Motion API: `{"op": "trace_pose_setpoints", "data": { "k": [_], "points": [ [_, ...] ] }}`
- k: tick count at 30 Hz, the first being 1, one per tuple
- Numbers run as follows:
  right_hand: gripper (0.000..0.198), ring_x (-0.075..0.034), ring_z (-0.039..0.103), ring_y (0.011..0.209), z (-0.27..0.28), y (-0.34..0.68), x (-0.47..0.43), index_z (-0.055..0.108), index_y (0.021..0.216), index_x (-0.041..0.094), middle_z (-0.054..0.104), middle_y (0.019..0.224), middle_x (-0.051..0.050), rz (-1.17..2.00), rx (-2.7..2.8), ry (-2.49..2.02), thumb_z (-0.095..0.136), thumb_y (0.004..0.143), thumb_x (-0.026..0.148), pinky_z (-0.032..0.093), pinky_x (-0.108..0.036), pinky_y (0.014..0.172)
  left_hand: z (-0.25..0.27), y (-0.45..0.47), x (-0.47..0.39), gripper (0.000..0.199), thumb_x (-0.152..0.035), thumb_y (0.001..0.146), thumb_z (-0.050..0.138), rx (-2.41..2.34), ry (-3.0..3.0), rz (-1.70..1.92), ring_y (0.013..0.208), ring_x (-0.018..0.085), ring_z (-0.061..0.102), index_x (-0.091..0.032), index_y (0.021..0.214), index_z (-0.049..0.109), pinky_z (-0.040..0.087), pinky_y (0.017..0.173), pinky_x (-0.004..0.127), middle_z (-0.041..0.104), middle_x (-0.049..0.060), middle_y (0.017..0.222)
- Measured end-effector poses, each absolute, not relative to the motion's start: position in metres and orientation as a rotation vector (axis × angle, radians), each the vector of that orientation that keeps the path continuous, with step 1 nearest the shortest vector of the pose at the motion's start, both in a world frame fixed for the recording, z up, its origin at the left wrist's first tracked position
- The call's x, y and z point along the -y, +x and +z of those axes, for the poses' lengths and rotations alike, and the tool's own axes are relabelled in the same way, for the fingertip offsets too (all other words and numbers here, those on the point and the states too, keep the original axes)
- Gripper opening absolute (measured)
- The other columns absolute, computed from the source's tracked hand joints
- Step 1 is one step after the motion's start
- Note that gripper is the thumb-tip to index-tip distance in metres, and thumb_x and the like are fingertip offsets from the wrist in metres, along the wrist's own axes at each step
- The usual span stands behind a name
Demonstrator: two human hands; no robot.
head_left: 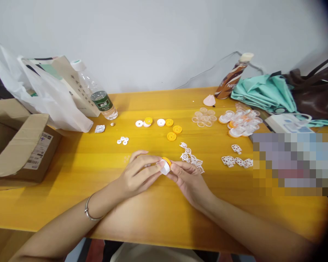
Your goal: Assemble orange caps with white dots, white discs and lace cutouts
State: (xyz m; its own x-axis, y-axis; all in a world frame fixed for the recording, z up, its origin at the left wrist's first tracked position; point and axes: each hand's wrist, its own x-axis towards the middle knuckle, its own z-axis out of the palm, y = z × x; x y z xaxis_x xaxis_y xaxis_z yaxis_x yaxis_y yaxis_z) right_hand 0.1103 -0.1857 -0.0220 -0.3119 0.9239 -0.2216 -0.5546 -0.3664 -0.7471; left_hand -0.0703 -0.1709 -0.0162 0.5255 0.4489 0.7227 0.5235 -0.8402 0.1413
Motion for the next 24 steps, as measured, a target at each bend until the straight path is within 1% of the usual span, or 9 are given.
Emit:
{"op": "trace_pose_setpoints", "data": {
  "k": [3, 6, 9, 11, 13, 15, 18, 21, 24],
  "points": [
    [0.012, -0.017, 0.064, 0.091, -0.022, 0.109, 0.184, 0.07, 0.079, 0.021, 0.072, 0.09, -0.002, 1.937, 0.568, -0.788, 0.068, 0.071, 0.03, 0.047, -0.034, 0.088, -0.012, -0.071, 0.169, 0.04, -0.015, 0.074, 0.064, 0.849, -2.654, -1.21, 0.086, 0.014, 0.061, -0.02, 0.111, 0.049, 0.044, 0.087, 0.036, 0.065, 0.006, 0.095],
    [0.014, -0.016, 0.063, 0.094, -0.024, 0.11, 0.181, 0.068, 0.083, 0.019, 0.071, 0.093, -0.003, 2.0, 0.49, -0.762, 0.064, 0.075, 0.031, 0.046, -0.031, 0.09, -0.007, -0.073, 0.167, 0.046, -0.016, 0.071, 0.066, 0.786, -2.588, -1.276, 0.079, 0.014, 0.06, -0.019, 0.113, 0.048, 0.046, 0.081, 0.034, 0.065, 0.005, 0.09],
    [0.017, -0.017, 0.062, 0.096, -0.026, 0.11, 0.179, 0.065, 0.088, 0.019, 0.069, 0.098, -0.004, 2.035, 0.441, -0.762, 0.062, 0.077, 0.031, 0.045, -0.03, 0.092, -0.002, -0.076, 0.167, 0.038, -0.024, 0.073, 0.063, 0.598, -2.618, -1.279, 0.076, 0.014, 0.06, -0.02, 0.109, 0.051, 0.046, 0.073, 0.031, 0.065, 0.004, 0.085],
    [0.018, -0.017, 0.062, 0.098, -0.027, 0.111, 0.178, 0.064, 0.089, 0.019, 0.069, 0.099, -0.006, 2.047, 0.407, -0.777, 0.061, 0.077, 0.032, 0.045, -0.03, 0.091, -0.002, -0.075, 0.169, 0.03, -0.028, 0.078, 0.057, 0.418, -2.779, -1.086, 0.079, 0.014, 0.06, -0.019, 0.105, 0.054, 0.045, 0.073, 0.03, 0.066, 0.004, 0.085],
    [0.018, -0.017, 0.061, 0.099, -0.027, 0.111, 0.177, 0.063, 0.088, 0.019, 0.069, 0.1, -0.006, 2.047, 0.373, -0.783, 0.061, 0.076, 0.032, 0.045, -0.029, 0.091, -0.004, -0.072, 0.173, 0.025, -0.027, 0.081, 0.052, 0.314, -2.961, -0.752, 0.084, 0.014, 0.06, -0.016, 0.103, 0.056, 0.044, 0.075, 0.029, 0.066, 0.005, 0.088],
    [0.016, -0.017, 0.061, 0.1, -0.028, 0.112, 0.176, 0.063, 0.088, 0.019, 0.068, 0.101, -0.006, 2.043, 0.359, -0.784, 0.061, 0.077, 0.031, 0.044, -0.028, 0.092, -0.009, -0.067, 0.178, 0.022, -0.026, 0.082, 0.049, 0.334, -3.072, -0.451, 0.083, 0.016, 0.058, -0.015, 0.099, 0.057, 0.044, 0.074, 0.029, 0.065, 0.007, 0.09],
    [0.017, -0.017, 0.061, 0.1, -0.031, 0.112, 0.175, 0.063, 0.088, 0.019, 0.069, 0.1, -0.006, 2.043, 0.376, -0.803, 0.059, 0.078, 0.032, 0.045, -0.029, 0.092, -0.015, -0.062, 0.182, 0.018, -0.026, 0.081, 0.049, 0.437, -3.127, -0.246, 0.081, 0.018, 0.057, -0.014, 0.091, 0.059, 0.044, 0.073, 0.031, 0.063, 0.008, 0.087],
    [0.017, -0.017, 0.062, 0.097, -0.034, 0.112, 0.174, 0.064, 0.087, 0.019, 0.07, 0.097, -0.006, 2.024, 0.401, -0.851, 0.06, 0.078, 0.033, 0.046, -0.029, 0.091, -0.015, -0.062, 0.182, 0.021, -0.029, 0.082, 0.049, 0.504, -3.144, -0.23, 0.082, 0.018, 0.056, -0.014, 0.092, 0.058, 0.043, 0.078, 0.032, 0.063, 0.008, 0.087],
    [0.017, -0.017, 0.065, 0.09, -0.034, 0.111, 0.174, 0.065, 0.083, 0.019, 0.071, 0.09, -0.006, 1.989, 0.44, -0.91, 0.063, 0.076, 0.034, 0.047, -0.03, 0.088, -0.008, -0.066, 0.18, 0.027, -0.034, 0.084, 0.049, 0.509, -3.136, -0.447, 0.081, 0.017, 0.057, -0.014, 0.1, 0.057, 0.044, 0.075, 0.03, 0.064, 0.007, 0.085]
  ]
}}
